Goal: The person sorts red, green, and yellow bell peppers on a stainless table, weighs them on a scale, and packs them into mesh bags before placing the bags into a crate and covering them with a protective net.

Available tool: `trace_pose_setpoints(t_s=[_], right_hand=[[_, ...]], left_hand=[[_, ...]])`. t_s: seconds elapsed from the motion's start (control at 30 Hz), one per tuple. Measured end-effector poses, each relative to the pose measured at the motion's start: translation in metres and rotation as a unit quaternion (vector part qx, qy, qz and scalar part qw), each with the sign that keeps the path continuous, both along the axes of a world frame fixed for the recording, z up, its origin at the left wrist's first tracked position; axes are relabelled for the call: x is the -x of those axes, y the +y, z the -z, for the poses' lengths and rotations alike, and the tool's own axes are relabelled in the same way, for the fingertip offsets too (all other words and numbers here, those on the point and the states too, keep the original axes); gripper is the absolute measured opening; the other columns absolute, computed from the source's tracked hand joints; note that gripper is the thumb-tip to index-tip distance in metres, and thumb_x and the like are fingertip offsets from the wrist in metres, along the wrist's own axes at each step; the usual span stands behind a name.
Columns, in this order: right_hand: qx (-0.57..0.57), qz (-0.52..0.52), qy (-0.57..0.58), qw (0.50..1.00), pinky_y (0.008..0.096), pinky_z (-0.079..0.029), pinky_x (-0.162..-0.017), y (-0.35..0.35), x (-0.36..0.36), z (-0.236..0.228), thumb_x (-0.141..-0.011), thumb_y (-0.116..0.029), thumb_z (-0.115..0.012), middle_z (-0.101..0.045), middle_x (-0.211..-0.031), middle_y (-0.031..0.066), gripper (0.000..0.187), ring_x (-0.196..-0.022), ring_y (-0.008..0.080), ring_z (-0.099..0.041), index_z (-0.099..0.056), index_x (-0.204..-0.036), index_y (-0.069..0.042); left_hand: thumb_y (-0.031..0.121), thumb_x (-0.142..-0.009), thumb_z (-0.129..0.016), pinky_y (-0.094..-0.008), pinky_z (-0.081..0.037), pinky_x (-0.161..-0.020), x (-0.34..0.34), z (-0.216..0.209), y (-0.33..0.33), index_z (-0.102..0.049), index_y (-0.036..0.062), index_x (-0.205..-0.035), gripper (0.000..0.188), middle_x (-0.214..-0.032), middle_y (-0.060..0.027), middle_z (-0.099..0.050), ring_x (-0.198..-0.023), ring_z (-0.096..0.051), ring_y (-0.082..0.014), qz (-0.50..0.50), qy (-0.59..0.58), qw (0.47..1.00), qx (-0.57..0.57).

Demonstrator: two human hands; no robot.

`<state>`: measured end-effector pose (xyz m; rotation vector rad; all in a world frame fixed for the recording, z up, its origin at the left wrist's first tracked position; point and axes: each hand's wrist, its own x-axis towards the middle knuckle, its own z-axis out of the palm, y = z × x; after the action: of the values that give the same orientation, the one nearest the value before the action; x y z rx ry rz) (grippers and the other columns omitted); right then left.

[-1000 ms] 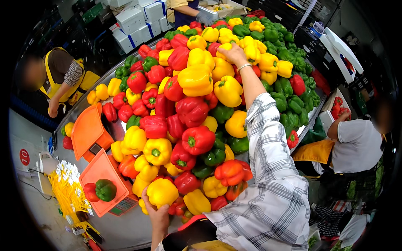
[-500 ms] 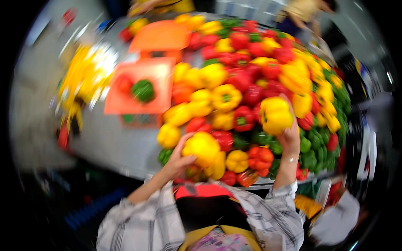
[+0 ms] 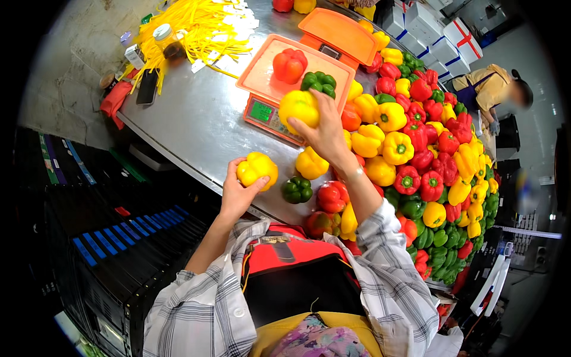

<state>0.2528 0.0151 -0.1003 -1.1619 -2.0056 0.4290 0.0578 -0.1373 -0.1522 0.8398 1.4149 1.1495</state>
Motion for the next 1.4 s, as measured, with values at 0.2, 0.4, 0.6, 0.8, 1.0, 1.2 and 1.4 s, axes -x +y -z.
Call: trace_pose_setpoints(t_s=[0.2,0.4,0.6,0.8,1.0,1.2,1.4], right_hand=[[-0.056,0.106,-0.171,0.978,0.0416,-0.049,-0.091,0.044,0.059,0.019,-0.081,-0.041,-0.073,-0.05,-0.131,0.023,0.068,-0.112,0.0367,-0.056,-0.051,-0.134,-0.005],[-0.075,0.115,-0.215,0.967,0.0463,-0.043,-0.094,0.007,0.063,0.002,-0.081,-0.033,-0.072,-0.046,-0.135,0.0198,0.064,-0.116,0.0376,-0.048,-0.049,-0.135,-0.007],[0.064,-0.009,-0.15,0.987,0.0448,-0.043,-0.094,-0.099,0.026,0.047,-0.075,-0.014,-0.075,-0.051,-0.124,0.0183,0.059,-0.112,0.0374,-0.048,-0.052,-0.128,-0.005],[0.113,0.023,-0.171,0.978,0.0483,-0.039,-0.098,-0.126,0.034,0.083,-0.072,-0.012,-0.075,-0.05,-0.127,0.0199,0.062,-0.12,0.0383,-0.047,-0.051,-0.13,-0.005],[0.081,0.019,-0.209,0.974,0.0517,-0.033,-0.106,-0.113,0.036,0.089,-0.07,-0.01,-0.074,-0.049,-0.13,0.0203,0.065,-0.128,0.04,-0.042,-0.05,-0.13,-0.005],[0.058,0.042,-0.293,0.953,0.0552,-0.022,-0.114,-0.109,0.042,0.106,-0.076,-0.013,-0.066,-0.05,-0.133,0.0198,0.063,-0.132,0.0392,-0.041,-0.048,-0.135,-0.007],[0.067,0.071,-0.331,0.938,0.0516,-0.021,-0.115,-0.113,0.025,0.111,-0.082,-0.019,-0.058,-0.055,-0.133,0.0179,0.056,-0.131,0.0298,-0.046,-0.047,-0.134,0.001]], left_hand=[[0.019,-0.078,-0.083,-0.0334,-0.053,-0.085,0.033,0.018,0.013,-0.043,0.0017,-0.128,0.066,-0.111,-0.0168,-0.063,-0.1,-0.064,-0.0213,-0.025,0.049,0.998,-0.04],[0.018,-0.079,-0.081,-0.0319,-0.056,-0.076,0.045,0.05,0.034,-0.042,0.0044,-0.128,0.064,-0.111,-0.0148,-0.061,-0.096,-0.064,-0.021,-0.007,0.099,0.994,-0.054],[0.024,-0.073,-0.083,-0.039,-0.051,-0.086,0.032,0.053,0.042,-0.048,0.0046,-0.125,0.066,-0.115,-0.0172,-0.059,-0.101,-0.063,-0.0294,0.064,0.257,0.964,-0.026],[0.024,-0.067,-0.086,-0.0437,-0.051,-0.088,0.01,0.05,0.042,-0.051,0.0106,-0.128,0.072,-0.121,-0.0176,-0.056,-0.108,-0.059,-0.0379,0.15,0.368,0.917,-0.039],[0.02,-0.066,-0.086,-0.0441,-0.052,-0.087,0.015,0.063,0.046,-0.05,0.0118,-0.13,0.074,-0.124,-0.0132,-0.056,-0.109,-0.06,-0.0366,0.16,0.396,0.901,-0.076],[0.02,-0.065,-0.086,-0.0436,-0.053,-0.085,0.013,0.071,0.05,-0.05,0.0114,-0.132,0.077,-0.125,-0.0133,-0.056,-0.108,-0.06,-0.0365,0.168,0.388,0.901,-0.097],[0.024,-0.067,-0.085,-0.0436,-0.053,-0.085,-0.001,0.073,0.055,-0.05,0.0097,-0.131,0.074,-0.125,-0.0142,-0.056,-0.107,-0.061,-0.0369,0.231,0.357,0.896,-0.129]])
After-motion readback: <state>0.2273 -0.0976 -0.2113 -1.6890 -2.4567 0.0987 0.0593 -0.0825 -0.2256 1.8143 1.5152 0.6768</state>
